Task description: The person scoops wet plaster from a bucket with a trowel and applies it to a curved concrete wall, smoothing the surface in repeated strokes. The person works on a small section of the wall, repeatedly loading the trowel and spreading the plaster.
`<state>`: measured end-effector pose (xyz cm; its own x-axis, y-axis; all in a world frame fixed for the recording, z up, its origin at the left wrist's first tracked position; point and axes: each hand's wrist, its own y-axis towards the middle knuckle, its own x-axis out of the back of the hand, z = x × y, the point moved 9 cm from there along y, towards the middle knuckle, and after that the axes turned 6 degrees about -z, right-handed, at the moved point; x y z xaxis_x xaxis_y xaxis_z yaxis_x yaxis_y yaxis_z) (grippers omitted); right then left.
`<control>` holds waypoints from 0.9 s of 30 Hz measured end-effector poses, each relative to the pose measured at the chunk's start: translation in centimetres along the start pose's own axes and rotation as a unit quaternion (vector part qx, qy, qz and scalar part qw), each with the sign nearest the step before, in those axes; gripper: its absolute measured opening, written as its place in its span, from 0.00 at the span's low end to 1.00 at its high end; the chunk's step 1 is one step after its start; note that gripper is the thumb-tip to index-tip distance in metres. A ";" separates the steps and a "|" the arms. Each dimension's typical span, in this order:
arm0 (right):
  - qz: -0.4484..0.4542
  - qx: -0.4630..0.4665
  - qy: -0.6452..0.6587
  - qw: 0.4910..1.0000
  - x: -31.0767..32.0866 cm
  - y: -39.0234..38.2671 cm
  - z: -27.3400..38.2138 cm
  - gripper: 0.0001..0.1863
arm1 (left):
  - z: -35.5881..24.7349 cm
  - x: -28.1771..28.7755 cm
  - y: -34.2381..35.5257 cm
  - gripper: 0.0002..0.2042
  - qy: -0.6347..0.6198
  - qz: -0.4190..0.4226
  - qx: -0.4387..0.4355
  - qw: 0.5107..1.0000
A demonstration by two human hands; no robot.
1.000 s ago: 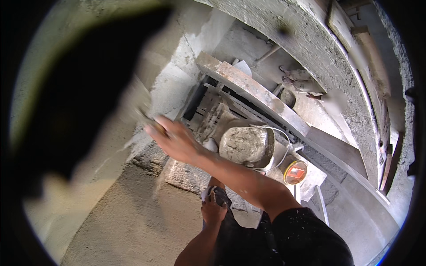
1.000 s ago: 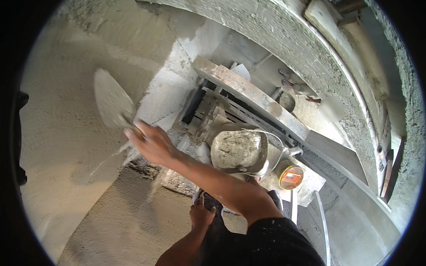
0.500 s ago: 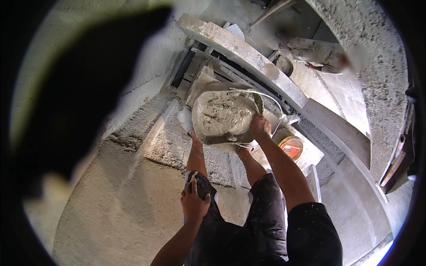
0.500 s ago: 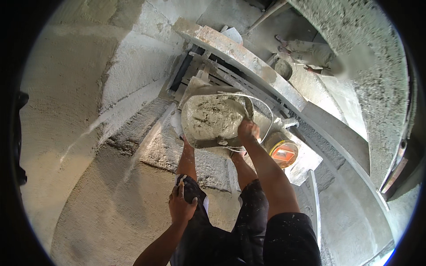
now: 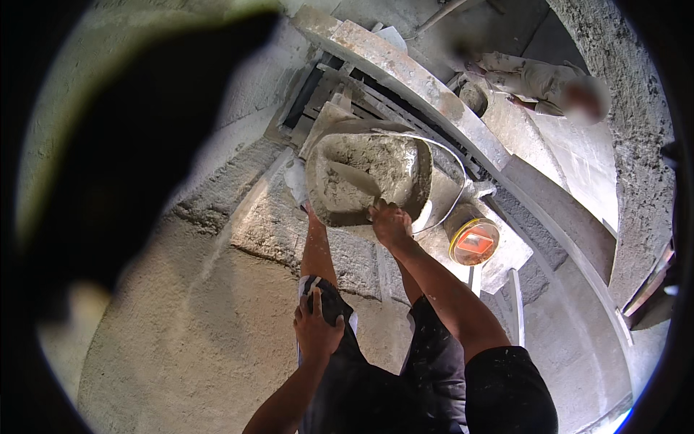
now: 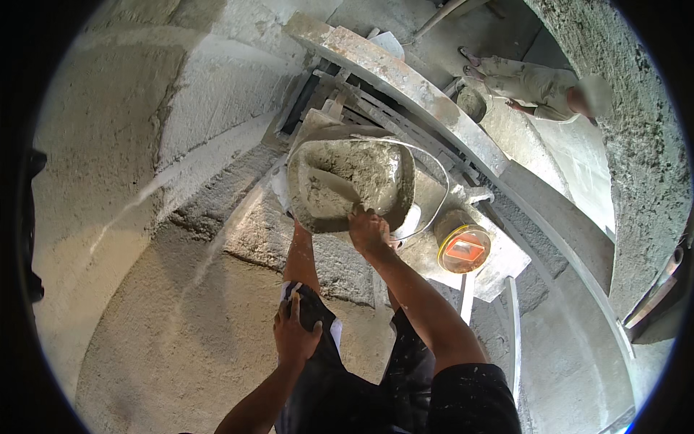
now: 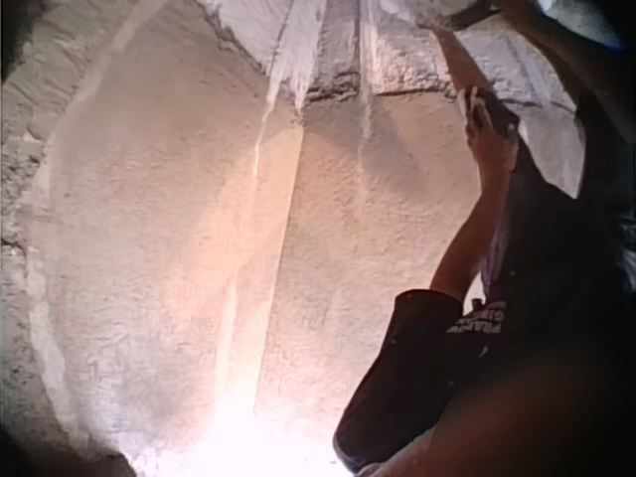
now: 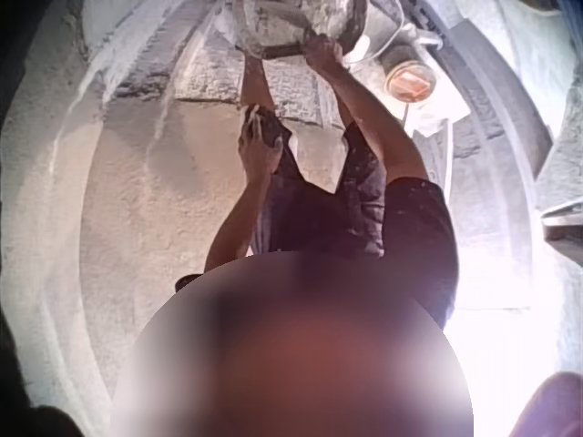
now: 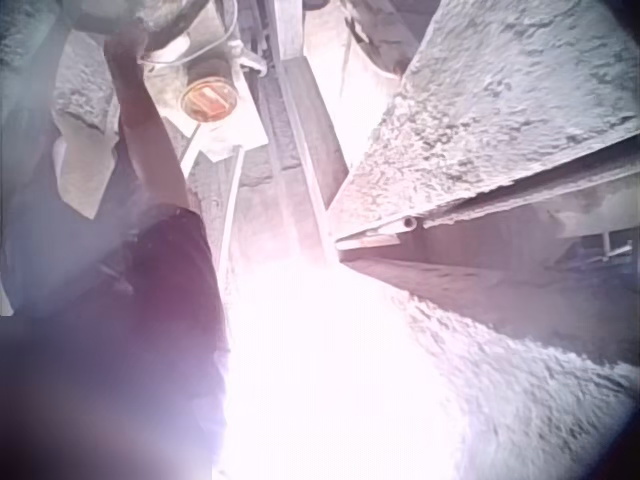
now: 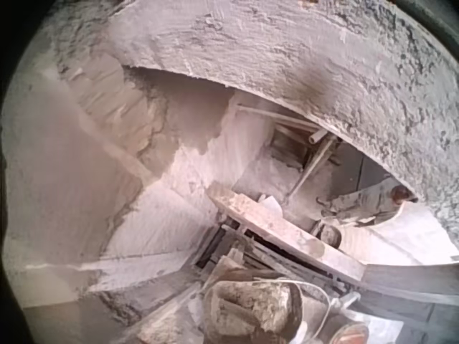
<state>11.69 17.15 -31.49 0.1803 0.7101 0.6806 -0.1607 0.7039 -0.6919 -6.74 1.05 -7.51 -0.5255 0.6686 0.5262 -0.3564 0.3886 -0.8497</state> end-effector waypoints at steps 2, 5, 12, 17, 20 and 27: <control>0.052 -0.014 0.013 0.998 -1.4 1.5 0.1 0.19 | 0.0 -0.1 -0.1 0.44 0.003 0.002 0.003 1.000; 0.072 -0.068 -0.027 0.995 -2.7 2.4 -2.8 0.23 | 0.1 0.1 -0.2 0.44 -0.007 -0.008 -0.001 1.000; -0.016 -0.083 -0.091 0.992 0.2 2.3 -9.5 0.25 | 0.0 -0.3 0.0 0.44 -0.011 0.005 0.004 1.000; -0.067 -0.040 -0.207 0.975 -3.7 5.4 -3.8 0.22 | 0.1 0.0 0.0 0.44 -0.008 -0.001 0.010 1.000; 0.027 -0.081 -0.029 0.996 -8.0 5.1 -2.7 0.22 | 0.0 0.1 0.1 0.44 -0.015 -0.006 0.004 1.000; -0.050 -0.089 0.120 0.987 -6.1 5.7 -0.7 0.23 | -0.4 -1.0 -0.2 0.44 0.018 -0.011 -0.004 1.000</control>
<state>10.32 16.87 -39.75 0.4157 0.5981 0.6852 0.0384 0.7412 -0.6702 -5.79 0.53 -7.89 -0.4890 0.6827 0.5430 -0.3606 0.4086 -0.8384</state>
